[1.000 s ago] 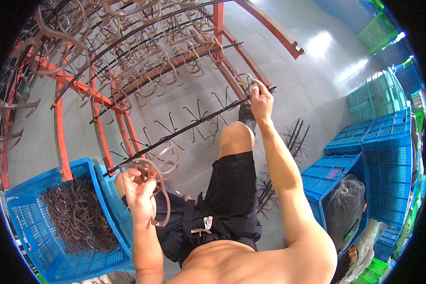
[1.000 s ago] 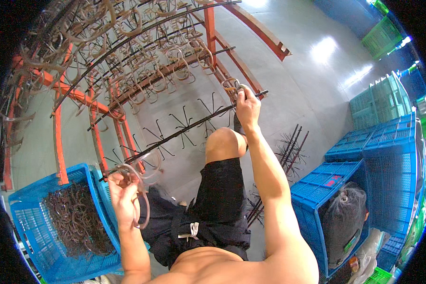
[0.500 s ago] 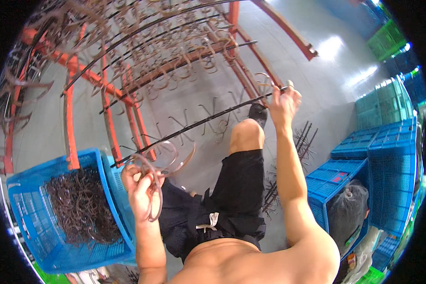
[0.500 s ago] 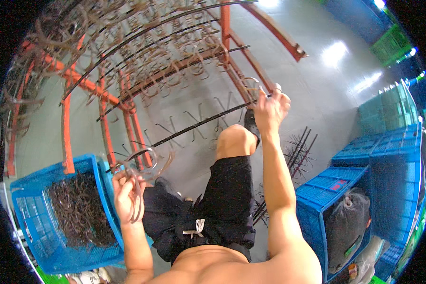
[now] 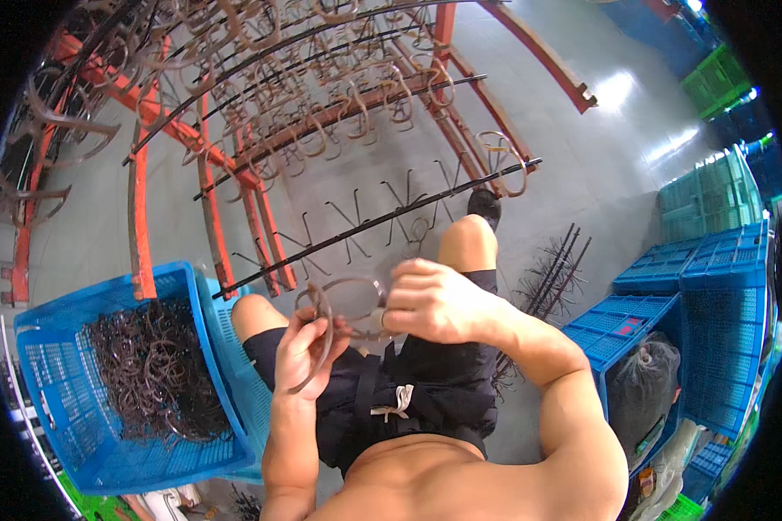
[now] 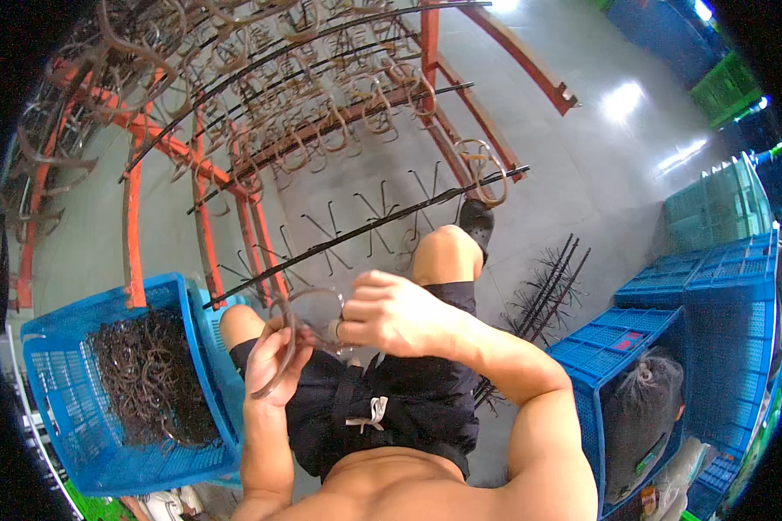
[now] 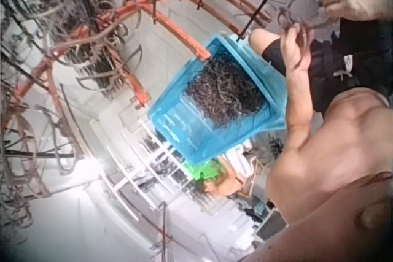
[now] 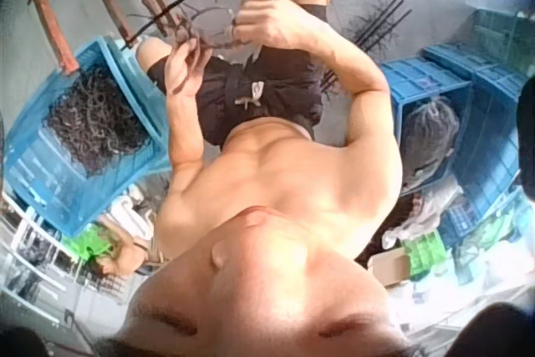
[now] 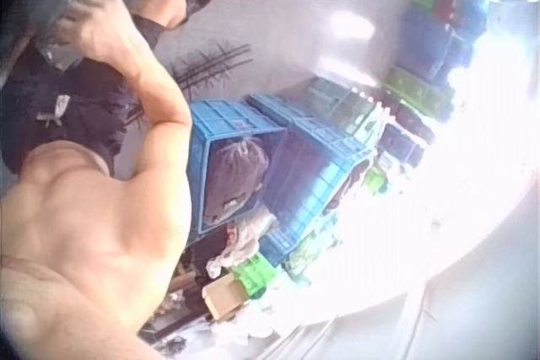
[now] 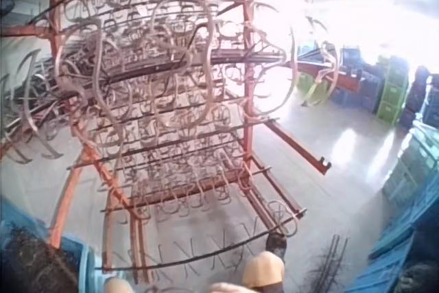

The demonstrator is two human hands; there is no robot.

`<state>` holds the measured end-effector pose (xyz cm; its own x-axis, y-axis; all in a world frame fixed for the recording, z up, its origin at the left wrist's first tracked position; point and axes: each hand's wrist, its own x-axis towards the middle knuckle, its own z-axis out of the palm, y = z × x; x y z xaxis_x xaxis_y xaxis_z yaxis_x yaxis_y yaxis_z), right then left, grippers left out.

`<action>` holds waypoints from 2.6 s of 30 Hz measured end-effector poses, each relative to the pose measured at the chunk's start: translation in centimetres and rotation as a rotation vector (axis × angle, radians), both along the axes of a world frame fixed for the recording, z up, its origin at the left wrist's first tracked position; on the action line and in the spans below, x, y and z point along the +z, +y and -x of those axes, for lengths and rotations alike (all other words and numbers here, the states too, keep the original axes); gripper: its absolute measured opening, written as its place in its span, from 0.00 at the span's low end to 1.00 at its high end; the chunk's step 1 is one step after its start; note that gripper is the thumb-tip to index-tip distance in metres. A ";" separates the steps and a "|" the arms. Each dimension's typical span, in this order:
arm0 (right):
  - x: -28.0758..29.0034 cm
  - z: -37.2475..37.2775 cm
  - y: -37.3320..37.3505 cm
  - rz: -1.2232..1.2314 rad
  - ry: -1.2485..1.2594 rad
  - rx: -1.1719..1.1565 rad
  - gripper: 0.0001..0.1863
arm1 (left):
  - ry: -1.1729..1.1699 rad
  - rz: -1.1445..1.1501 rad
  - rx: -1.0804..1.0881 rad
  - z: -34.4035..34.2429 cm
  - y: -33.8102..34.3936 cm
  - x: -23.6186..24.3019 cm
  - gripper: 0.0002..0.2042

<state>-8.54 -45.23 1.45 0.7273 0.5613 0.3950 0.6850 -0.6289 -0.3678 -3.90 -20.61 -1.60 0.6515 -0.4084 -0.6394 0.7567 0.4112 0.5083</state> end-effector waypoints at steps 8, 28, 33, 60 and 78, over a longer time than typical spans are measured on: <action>-2.1 3.6 -3.7 -0.403 0.503 -0.043 0.19 | -0.376 -0.152 0.099 0.6 -1.7 -0.2 0.06; -13.2 -5.9 -7.9 -1.891 0.064 -1.064 0.09 | -0.863 -0.174 -0.348 -0.6 -3.4 -2.2 0.17; -13.2 -5.9 -8.4 -1.937 0.108 -1.008 0.09 | -0.777 -0.325 -0.287 -0.8 -3.3 -1.0 0.39; -13.9 -7.8 -7.3 -1.077 -0.191 -1.385 0.11 | -0.254 0.154 0.050 -2.6 -1.9 -0.4 0.03; -5.5 -1.4 0.4 -0.227 -0.058 -0.916 0.18 | -0.198 0.319 0.000 -2.7 -1.1 -0.3 0.09</action>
